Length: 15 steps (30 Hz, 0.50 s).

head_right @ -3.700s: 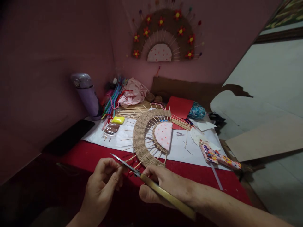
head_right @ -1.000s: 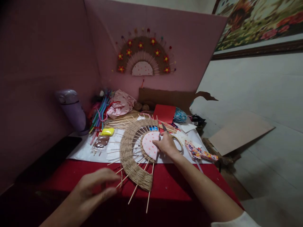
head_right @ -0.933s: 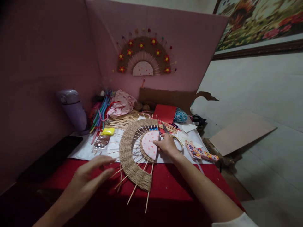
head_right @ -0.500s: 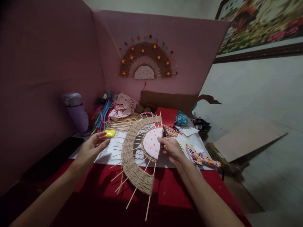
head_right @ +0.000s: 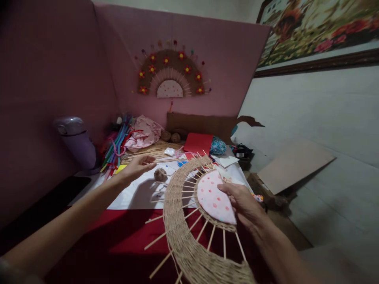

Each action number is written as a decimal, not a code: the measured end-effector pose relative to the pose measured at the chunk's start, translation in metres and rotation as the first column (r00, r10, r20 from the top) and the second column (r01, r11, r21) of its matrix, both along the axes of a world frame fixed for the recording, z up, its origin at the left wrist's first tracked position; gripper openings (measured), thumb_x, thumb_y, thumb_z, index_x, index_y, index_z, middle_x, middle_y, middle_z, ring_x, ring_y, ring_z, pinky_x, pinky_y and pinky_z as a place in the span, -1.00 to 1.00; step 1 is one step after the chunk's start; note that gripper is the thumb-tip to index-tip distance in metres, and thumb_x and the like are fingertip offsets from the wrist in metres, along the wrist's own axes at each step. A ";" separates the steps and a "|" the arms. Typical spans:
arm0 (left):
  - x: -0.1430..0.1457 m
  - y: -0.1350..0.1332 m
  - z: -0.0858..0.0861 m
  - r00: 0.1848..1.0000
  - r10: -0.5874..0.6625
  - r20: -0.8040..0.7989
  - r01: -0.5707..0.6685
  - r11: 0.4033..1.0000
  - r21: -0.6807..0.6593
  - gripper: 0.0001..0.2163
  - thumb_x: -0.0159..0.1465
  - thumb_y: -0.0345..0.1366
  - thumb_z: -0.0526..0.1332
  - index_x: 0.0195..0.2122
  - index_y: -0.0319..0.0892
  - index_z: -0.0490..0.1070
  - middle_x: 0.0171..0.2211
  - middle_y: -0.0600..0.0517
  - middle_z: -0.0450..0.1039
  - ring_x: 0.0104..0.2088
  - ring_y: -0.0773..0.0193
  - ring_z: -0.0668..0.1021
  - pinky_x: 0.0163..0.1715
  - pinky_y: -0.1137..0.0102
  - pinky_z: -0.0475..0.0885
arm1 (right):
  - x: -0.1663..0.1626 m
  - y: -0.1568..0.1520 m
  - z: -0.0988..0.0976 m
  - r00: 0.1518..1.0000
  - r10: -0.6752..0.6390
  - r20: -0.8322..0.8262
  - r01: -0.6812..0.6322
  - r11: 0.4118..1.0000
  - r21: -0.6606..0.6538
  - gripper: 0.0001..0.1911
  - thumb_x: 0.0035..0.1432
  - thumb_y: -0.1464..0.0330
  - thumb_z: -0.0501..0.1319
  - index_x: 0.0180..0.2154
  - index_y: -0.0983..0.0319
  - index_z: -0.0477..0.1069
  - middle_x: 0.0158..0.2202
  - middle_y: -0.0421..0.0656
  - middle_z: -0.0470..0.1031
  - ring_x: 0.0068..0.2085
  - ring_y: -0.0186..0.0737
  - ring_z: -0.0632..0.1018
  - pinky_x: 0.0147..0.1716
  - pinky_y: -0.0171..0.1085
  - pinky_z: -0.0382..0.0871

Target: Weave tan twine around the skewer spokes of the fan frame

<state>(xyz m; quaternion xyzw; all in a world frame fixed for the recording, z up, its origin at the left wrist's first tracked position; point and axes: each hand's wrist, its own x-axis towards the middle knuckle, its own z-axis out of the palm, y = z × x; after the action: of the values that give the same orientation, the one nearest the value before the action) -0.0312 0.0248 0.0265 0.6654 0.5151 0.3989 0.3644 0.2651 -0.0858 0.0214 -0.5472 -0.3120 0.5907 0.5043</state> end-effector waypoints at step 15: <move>0.048 0.091 0.000 0.983 -0.168 -0.076 0.173 0.983 0.062 -0.66 -0.09 -0.47 0.19 -0.24 -0.38 0.49 -0.42 -0.08 0.50 -0.48 0.27 0.47 -0.51 0.43 0.32 | 0.029 -0.032 0.033 0.973 -0.212 0.090 0.212 0.977 0.008 -0.86 -0.09 0.34 0.17 -0.43 0.24 0.42 -0.52 -0.01 0.53 -0.49 -0.07 0.54 -0.46 -0.16 0.42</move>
<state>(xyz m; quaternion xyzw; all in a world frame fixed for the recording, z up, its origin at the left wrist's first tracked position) 0.0167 0.1163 0.0263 0.7326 0.4549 0.3599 0.3560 0.2943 -0.1174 0.0543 -0.6039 -0.2737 0.5084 0.5494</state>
